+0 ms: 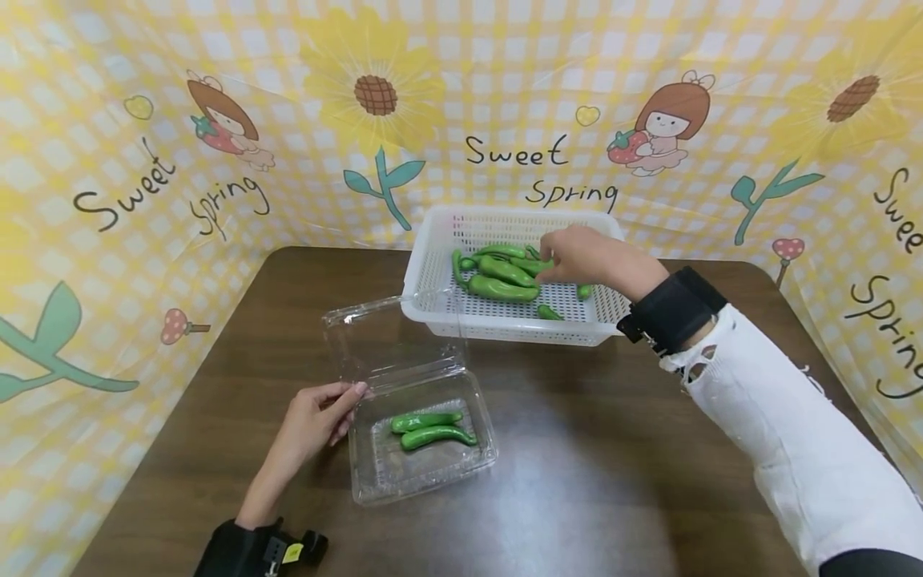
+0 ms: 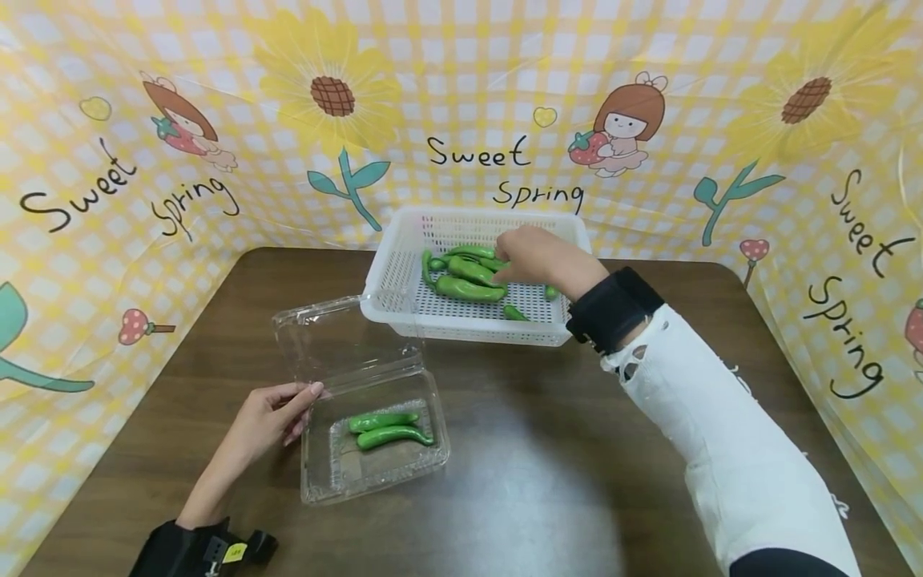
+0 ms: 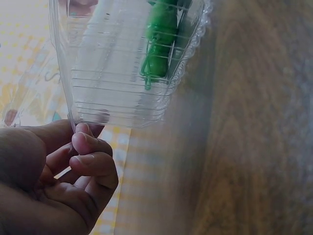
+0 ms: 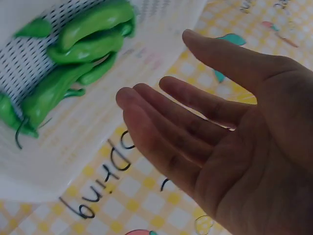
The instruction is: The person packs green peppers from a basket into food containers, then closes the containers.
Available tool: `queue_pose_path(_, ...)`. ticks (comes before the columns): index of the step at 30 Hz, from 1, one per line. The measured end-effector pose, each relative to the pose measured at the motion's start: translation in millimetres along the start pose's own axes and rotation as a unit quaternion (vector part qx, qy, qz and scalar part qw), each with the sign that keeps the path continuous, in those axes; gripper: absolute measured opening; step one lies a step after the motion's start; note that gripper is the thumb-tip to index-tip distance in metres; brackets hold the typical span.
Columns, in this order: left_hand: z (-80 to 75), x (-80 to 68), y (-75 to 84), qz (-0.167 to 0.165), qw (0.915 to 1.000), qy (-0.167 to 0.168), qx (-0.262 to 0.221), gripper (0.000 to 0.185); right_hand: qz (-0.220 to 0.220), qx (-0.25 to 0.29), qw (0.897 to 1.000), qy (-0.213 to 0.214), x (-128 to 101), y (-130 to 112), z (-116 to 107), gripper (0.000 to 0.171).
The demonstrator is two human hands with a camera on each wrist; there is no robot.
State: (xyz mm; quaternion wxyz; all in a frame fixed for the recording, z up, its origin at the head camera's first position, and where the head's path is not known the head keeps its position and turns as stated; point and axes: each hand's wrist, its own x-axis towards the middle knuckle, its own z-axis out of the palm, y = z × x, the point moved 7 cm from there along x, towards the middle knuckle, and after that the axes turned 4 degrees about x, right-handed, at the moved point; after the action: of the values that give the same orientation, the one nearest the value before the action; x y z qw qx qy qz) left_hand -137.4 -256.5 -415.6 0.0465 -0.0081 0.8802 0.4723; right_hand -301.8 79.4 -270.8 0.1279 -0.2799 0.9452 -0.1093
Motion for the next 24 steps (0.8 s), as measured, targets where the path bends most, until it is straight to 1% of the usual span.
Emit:
queue_pose_path(5, -0.1, -0.1, 0.2, 0.004, 1.0000, 0.003, -0.001, 0.037, 0.015, -0.023, 0.999, -0.018, 10, 14, 2, 0.038)
queue_pose_path(8, -0.6, -0.2, 0.7, 0.005, 1.0000, 0.002, -0.003, 0.036, 0.028, -0.033, 0.998, -0.047, 14, 21, 6, 0.034)
queue_pose_path(10, -0.9, -0.1, 0.7, 0.003, 1.0000, 0.002, -0.007, 0.036, 0.038, -0.031, 0.996, -0.071, 16, 25, 10, 0.032)
queue_pose_path(13, -1.1, -0.2, 1.4, 0.005, 0.9999, 0.000, -0.011, 0.036, 0.061, -0.015, 0.993, -0.104, 18, 33, 16, 0.031)
queue_pose_path(17, -2.2, 0.0, 2.2, 0.011, 0.9999, -0.001, -0.011, 0.035, 0.083, 0.009, 0.987, -0.135, 20, 39, 22, 0.031)
queue_pose_path(21, -2.0, 0.5, 1.4, 0.008, 0.9999, -0.003, -0.010, 0.035, 0.105, 0.013, 0.980, -0.166, 23, 46, 31, 0.036)
queue_pose_path(24, -0.6, 1.1, 0.8, 0.002, 0.9999, -0.003, -0.011, 0.037, 0.118, 0.006, 0.975, -0.189, 24, 50, 37, 0.041)
